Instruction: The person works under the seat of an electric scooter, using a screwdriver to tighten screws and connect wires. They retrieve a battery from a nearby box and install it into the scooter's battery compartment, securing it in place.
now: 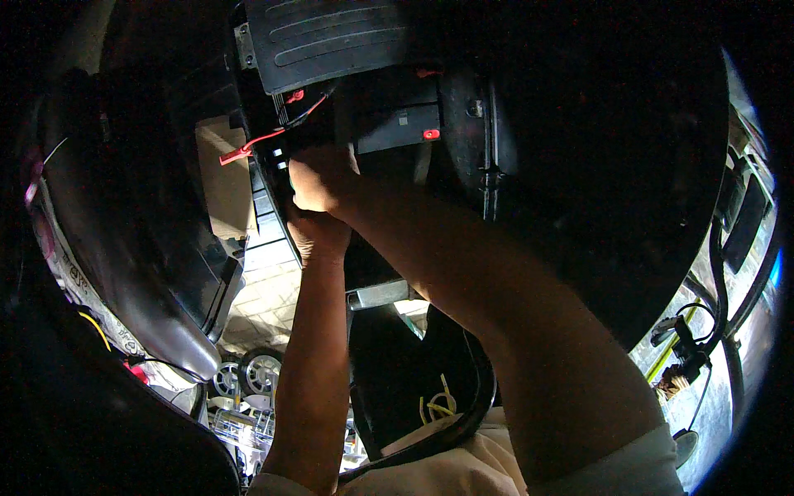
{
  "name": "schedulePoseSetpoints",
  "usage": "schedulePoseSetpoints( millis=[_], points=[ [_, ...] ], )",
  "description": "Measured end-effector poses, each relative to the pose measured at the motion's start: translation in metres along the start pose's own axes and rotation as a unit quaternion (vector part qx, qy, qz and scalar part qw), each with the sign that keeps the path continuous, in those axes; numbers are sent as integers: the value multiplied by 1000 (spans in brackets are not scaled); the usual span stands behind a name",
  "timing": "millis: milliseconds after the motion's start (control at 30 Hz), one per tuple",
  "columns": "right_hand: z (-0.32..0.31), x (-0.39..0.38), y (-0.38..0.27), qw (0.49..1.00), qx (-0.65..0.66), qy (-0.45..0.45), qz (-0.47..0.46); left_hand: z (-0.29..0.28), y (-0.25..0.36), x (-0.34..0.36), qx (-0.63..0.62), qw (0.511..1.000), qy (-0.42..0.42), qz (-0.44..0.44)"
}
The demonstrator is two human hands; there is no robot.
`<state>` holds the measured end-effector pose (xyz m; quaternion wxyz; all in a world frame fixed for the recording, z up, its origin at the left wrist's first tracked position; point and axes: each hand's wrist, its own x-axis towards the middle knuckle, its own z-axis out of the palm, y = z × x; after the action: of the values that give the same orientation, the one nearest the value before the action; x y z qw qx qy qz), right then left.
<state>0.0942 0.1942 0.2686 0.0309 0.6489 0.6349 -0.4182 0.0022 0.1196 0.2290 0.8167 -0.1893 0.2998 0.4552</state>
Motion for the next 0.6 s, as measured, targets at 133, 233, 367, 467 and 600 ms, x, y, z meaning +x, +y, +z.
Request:
schedulePoseSetpoints(
  millis=[133, 233, 367, 467, 600],
  points=[
    [9, -1, 5, 999, 38, 23, 22, 11, 1, 2, -34, 999, -8, -29],
    [10, -3, 4, 993, 92, 34, 59, 14, 2, 3, -6, 999, 33, -17],
    [14, -5, 1, 984, 120, 48, 127, 13, 3, 1, 3, 997, -66, -34],
    [22, -5, 3, 973, 150, 60, 163, 8, 3, 2, 28, 997, -63, -29],
    [26, -6, 0, 967, 156, 66, 191, -4, 2, 11, 82, 997, 8, -8]
  ],
)
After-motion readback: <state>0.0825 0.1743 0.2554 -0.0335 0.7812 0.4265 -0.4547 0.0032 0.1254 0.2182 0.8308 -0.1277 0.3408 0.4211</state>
